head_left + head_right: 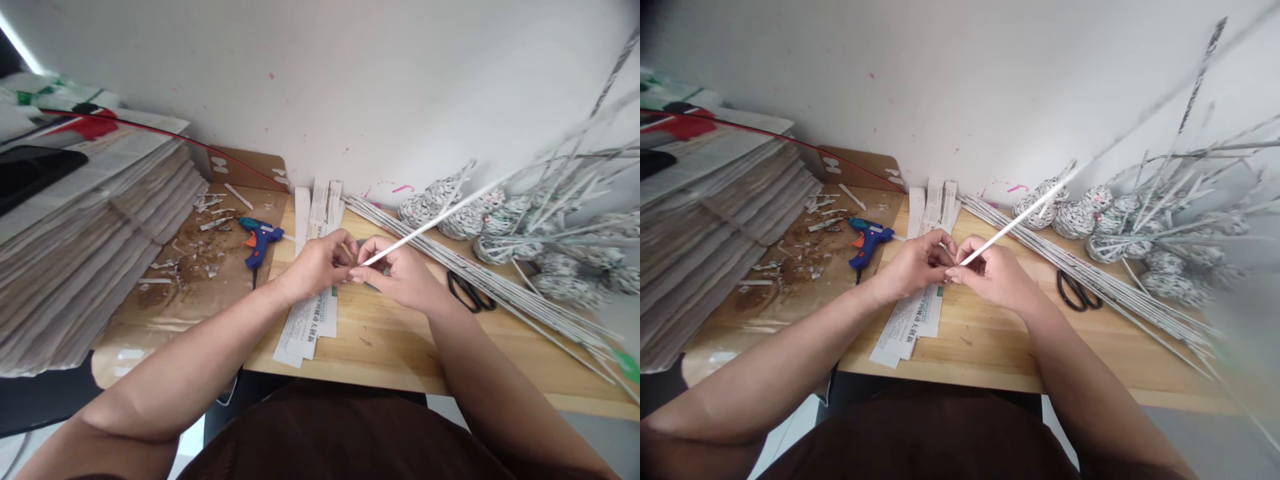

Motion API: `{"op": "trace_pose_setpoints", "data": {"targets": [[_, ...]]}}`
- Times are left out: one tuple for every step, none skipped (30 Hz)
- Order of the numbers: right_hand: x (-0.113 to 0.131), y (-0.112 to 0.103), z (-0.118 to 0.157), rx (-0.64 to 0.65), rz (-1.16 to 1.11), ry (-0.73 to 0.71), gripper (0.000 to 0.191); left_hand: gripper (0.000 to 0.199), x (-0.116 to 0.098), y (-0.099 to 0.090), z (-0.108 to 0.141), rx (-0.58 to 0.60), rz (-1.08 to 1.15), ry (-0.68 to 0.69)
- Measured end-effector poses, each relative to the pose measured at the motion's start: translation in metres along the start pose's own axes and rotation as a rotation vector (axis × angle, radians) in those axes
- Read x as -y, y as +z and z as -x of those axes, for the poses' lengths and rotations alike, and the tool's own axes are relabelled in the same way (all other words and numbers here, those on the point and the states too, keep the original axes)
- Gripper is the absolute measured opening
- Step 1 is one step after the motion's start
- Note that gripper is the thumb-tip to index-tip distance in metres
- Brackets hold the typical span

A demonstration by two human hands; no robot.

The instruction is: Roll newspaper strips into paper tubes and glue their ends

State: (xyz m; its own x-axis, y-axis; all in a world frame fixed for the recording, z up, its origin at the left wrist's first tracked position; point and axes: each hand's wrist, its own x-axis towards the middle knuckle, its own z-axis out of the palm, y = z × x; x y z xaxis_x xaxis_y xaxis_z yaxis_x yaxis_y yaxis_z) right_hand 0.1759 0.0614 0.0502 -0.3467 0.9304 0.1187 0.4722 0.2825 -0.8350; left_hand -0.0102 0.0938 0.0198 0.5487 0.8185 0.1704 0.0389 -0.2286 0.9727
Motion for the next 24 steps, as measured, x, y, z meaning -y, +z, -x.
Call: {"op": "trace_pose_setpoints", "data": {"targets": [[0.000,0.002,0.000,-0.006,0.020,0.001,0.018,0.031,0.000,0.000,0.000,-0.025,-0.025,0.023],[0.001,0.003,0.000,-0.011,0.037,0.004,0.018,0.033,0.000,0.001,0.000,-0.045,-0.055,0.047],[0.001,0.004,0.000,-0.017,0.041,0.010,0.017,0.033,0.000,0.001,0.000,-0.061,-0.084,0.070],[0.001,0.004,0.000,-0.020,0.027,0.021,0.018,0.033,0.000,0.001,0.000,-0.069,-0.109,0.092],[0.000,0.003,0.000,-0.018,-0.001,0.035,0.018,0.034,0.000,0.000,0.000,-0.070,-0.125,0.111],[-0.001,0.003,0.000,-0.017,-0.034,0.050,0.019,0.037,0.000,0.000,0.000,-0.067,-0.134,0.125],[-0.002,0.002,-0.001,-0.020,-0.065,0.065,0.019,0.039,0.000,-0.001,-0.001,-0.061,-0.134,0.135],[-0.003,0.001,-0.001,-0.033,-0.087,0.079,0.020,0.042,-0.001,-0.002,-0.001,-0.053,-0.130,0.141],[-0.004,0.000,-0.001,-0.054,-0.097,0.092,0.021,0.043,-0.001,-0.003,-0.001,-0.047,-0.128,0.145],[-0.005,-0.001,-0.001,-0.078,-0.094,0.101,0.021,0.042,-0.001,-0.004,-0.001,-0.046,-0.131,0.146],[-0.005,-0.002,-0.001,-0.103,-0.083,0.105,0.021,0.040,-0.001,-0.005,-0.002,-0.053,-0.142,0.145],[-0.005,-0.003,-0.002,-0.128,-0.071,0.101,0.021,0.035,-0.001,-0.006,-0.002,-0.072,-0.156,0.138],[-0.005,-0.004,-0.002,-0.153,-0.064,0.090,0.022,0.031,-0.001,-0.007,-0.003,-0.108,-0.169,0.126],[-0.005,-0.005,-0.003,-0.182,-0.066,0.073,0.022,0.028,-0.001,-0.008,-0.004,-0.164,-0.175,0.114],[-0.004,-0.006,-0.004,-0.214,-0.074,0.052,0.022,0.027,-0.001,-0.010,-0.005,-0.239,-0.171,0.105],[-0.003,-0.006,-0.004,-0.250,-0.088,0.029,0.021,0.027,-0.002,-0.011,-0.006,-0.323,-0.156,0.101],[-0.002,-0.006,-0.005,-0.290,-0.105,0.006,0.021,0.028,-0.002,-0.013,-0.007,-0.411,-0.126,0.103],[-0.002,-0.006,-0.005,-0.327,-0.121,-0.015,0.021,0.030,-0.003,-0.014,-0.009,-0.493,-0.079,0.110],[-0.002,-0.005,-0.005,-0.363,-0.133,-0.036,0.021,0.031,-0.003,-0.015,-0.011,-0.567,-0.010,0.116],[-0.002,-0.004,-0.005,-0.398,-0.141,-0.056,0.020,0.034,-0.004,-0.016,-0.012,-0.629,0.081,0.113],[-0.003,-0.003,-0.005,-0.432,-0.142,-0.078,0.020,0.035,-0.005,-0.016,-0.013,-0.673,0.192,0.094],[-0.003,-0.001,-0.004,-0.464,-0.133,-0.100,0.019,0.035,-0.006,-0.015,-0.013,-0.690,0.313,0.050],[-0.004,0.001,-0.004,-0.489,-0.115,-0.124,0.018,0.033,-0.007,-0.015,-0.013,-0.667,0.432,-0.021],[-0.005,0.003,-0.004,-0.511,-0.084,-0.153,0.016,0.029,-0.008,-0.014,-0.012,-0.595,0.536,-0.108]]}}
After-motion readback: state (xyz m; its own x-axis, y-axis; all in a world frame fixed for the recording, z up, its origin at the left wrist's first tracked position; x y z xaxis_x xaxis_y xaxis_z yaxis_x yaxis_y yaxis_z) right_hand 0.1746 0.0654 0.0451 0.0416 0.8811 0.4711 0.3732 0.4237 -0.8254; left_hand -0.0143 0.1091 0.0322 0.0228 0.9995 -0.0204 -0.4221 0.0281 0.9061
